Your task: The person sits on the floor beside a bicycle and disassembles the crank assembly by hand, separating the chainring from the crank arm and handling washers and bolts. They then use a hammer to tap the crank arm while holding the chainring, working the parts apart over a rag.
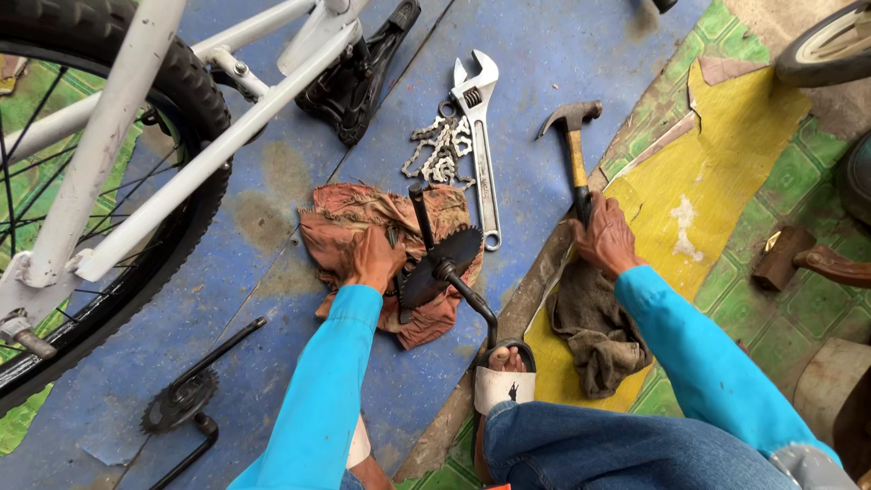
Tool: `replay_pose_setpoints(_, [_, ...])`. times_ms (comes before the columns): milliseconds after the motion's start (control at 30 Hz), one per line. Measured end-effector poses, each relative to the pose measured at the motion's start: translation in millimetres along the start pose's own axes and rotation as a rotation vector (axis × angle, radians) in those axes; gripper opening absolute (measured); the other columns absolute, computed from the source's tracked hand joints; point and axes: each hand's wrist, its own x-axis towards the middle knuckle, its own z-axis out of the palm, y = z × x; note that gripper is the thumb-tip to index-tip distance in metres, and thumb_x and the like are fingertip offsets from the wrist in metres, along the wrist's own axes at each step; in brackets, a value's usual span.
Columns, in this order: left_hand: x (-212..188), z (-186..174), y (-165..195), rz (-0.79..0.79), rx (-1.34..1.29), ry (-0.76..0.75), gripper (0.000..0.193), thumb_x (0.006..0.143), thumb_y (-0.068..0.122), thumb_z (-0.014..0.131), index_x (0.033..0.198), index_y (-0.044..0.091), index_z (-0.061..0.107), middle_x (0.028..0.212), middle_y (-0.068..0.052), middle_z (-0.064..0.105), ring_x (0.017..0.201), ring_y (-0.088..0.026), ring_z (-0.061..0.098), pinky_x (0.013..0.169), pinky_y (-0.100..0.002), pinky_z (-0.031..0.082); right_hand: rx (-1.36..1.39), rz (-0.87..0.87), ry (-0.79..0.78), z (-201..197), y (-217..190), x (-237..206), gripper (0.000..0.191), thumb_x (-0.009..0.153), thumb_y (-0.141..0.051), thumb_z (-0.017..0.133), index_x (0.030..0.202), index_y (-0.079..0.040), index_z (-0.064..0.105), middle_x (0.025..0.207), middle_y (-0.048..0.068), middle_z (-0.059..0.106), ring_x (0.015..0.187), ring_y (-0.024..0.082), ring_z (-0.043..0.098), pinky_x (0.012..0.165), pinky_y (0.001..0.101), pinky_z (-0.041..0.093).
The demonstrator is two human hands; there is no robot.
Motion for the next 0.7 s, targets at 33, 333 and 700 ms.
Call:
replay_pose_setpoints(33, [-3, -3, 1, -0.001, -0.013, 0.003, 0.043, 0.082, 0.034, 0.082, 0.091, -0.007, 0.071, 0.099, -0.029, 0.069, 0.094, -0.047, 0.066, 0.082, -0.052, 0.054, 0.001, 0.0, -0.002, 0, 3, 1, 0.063, 0.091, -0.03, 0.071, 0.139, 0.002, 0.045, 0.115, 0.036, 0.06, 0.099, 0.052, 0.062, 0.081, 0.0579, 0.051])
replay_pose_setpoints(333, [-33, -52, -14, 0.151, -0.469, 0.351, 0.017, 0.086, 0.019, 0.069, 0.08, 0.002, 0.069, 0.078, -0.014, 0.073, 0.071, -0.028, 0.067, 0.069, -0.042, 0.053, 0.27, 0.178, 0.017, 7, 24, 31, 0.056, 0.078, -0.021, 0.071, 0.126, 0.003, 0.052, 0.079, 0.028, 0.067, 0.069, 0.042, 0.068, 0.067, 0.0513, 0.056])
replay_pose_setpoints(700, [-52, -132, 33, 0.122, -1.877, 0.348, 0.002, 0.087, 0.011, 0.053, 0.089, 0.012, 0.052, 0.066, -0.005, 0.056, 0.045, -0.011, 0.046, 0.041, -0.03, 0.041, 1.127, 0.28, -0.091, 10, 30, 23, 0.03, 0.102, -0.027, 0.072, 0.108, -0.003, 0.055, 0.07, 0.001, 0.051, 0.05, 0.008, 0.046, 0.041, 0.0266, 0.036])
